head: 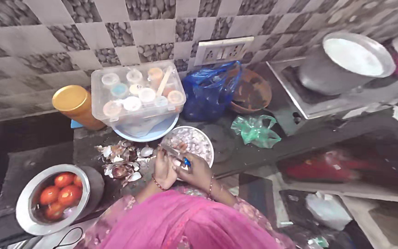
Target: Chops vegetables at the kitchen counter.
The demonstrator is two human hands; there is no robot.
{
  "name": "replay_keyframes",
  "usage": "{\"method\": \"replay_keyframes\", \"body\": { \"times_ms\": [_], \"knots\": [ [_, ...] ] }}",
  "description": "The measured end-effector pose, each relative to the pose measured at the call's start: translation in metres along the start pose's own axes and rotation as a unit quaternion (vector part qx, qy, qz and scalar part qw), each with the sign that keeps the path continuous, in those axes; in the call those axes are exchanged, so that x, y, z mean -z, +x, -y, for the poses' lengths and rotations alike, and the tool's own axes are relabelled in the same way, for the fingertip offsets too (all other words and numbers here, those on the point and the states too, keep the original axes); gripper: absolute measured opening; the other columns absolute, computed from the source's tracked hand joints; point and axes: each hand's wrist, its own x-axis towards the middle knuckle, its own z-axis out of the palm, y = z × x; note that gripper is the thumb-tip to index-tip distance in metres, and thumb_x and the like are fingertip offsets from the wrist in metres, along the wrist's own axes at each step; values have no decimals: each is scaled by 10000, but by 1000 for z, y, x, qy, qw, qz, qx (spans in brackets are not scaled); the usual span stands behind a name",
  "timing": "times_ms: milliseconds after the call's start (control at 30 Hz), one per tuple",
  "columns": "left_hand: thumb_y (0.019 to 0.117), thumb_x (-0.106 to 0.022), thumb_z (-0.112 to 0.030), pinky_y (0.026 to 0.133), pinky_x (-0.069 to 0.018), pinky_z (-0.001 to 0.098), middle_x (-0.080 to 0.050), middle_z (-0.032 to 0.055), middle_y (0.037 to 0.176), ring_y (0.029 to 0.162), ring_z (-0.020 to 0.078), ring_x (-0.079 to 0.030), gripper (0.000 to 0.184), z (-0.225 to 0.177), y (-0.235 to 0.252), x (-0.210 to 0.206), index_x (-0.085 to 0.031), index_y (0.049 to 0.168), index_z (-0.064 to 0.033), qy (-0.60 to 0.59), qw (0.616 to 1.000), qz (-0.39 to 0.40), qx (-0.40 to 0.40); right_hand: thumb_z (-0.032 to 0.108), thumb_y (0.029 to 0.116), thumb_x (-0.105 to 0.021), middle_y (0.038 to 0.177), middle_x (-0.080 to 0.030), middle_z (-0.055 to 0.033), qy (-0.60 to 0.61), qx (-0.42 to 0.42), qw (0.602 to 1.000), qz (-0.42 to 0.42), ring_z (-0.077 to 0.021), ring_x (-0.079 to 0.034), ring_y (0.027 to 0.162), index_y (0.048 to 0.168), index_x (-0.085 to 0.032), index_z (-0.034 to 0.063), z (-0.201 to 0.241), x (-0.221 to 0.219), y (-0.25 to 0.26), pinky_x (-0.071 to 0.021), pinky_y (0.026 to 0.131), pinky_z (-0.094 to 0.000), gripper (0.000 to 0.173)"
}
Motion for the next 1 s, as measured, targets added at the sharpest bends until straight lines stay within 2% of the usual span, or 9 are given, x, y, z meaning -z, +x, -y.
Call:
{"method": "replay_keyframes", "body": {
  "times_ms": [133,267,367,467,533,633,700,800,1000],
  "knots": [
    [1076,-50,-496,884,-573,343,-720,128,1127,1074,236,-700,648,-2,-11,-2,-544,1160,-86,19,1000,1,-12,315,910,-672,826,-664,-81,67,-35,997,-7,-143,-585,680,1080,-694,-17,4,0,-11,-513,657,-336,373],
    [1067,-89,-502,825,-585,340,-729,108,1039,969,208,-711,692,-13,-13,12,-647,1007,-97,14,998,62,6,148,965,-613,826,-636,28,328,-51,943,12,11,-553,628,1093,-658,-20,0,3,-15,-498,589,-173,216],
    [1086,-107,-426,758,-589,302,-727,125,1016,903,201,-716,641,-15,-17,15,-635,985,-78,15,998,62,27,99,991,-545,807,-620,79,451,-71,888,43,45,-452,547,1103,-626,32,2,4,-19,-390,495,-139,154],
    [1089,-89,-440,770,-604,323,-718,116,993,894,208,-720,626,-16,-21,5,-589,1042,-67,14,999,24,37,98,966,-578,798,-617,62,412,-83,907,14,26,-481,570,1083,-645,17,5,0,-18,-421,520,-158,158],
    [1086,-87,-494,775,-591,320,-691,115,980,883,205,-700,644,-17,-21,1,-552,1084,-47,-13,999,14,45,149,940,-649,864,-667,-4,304,-53,951,-16,-8,-589,669,1100,-685,-19,5,-4,-18,-525,627,-194,235],
    [1073,-117,-532,706,-597,292,-714,110,981,847,191,-720,623,-15,-20,-1,-547,1069,-80,-46,997,-13,55,254,935,-677,999,-711,-107,146,24,987,-58,-74,-662,854,1084,-730,-28,3,-10,-20,-565,780,-231,323],
    [1076,-138,-526,729,-593,299,-697,108,969,853,189,-709,605,-13,-15,2,-548,1064,-81,-63,997,-18,51,229,931,-673,1001,-712,-126,143,36,985,-87,-82,-665,860,1059,-729,-42,0,-15,-19,-563,776,-229,305],
    [1113,-221,-400,804,-607,338,-680,81,839,816,200,-713,484,-19,-2,5,-561,964,-90,-72,996,-54,18,111,925,-639,1007,-684,-89,238,-39,961,-133,-42,-645,830,1099,-706,-58,-5,-7,-18,-566,757,-208,251],
    [1073,-260,-115,731,-622,300,-702,64,844,766,163,-718,373,-51,-3,31,-617,966,-90,42,998,-40,10,26,946,-578,738,-597,66,347,-165,902,-198,31,-462,538,1121,-656,9,-32,27,-39,-411,499,-148,192]
  ]
}}
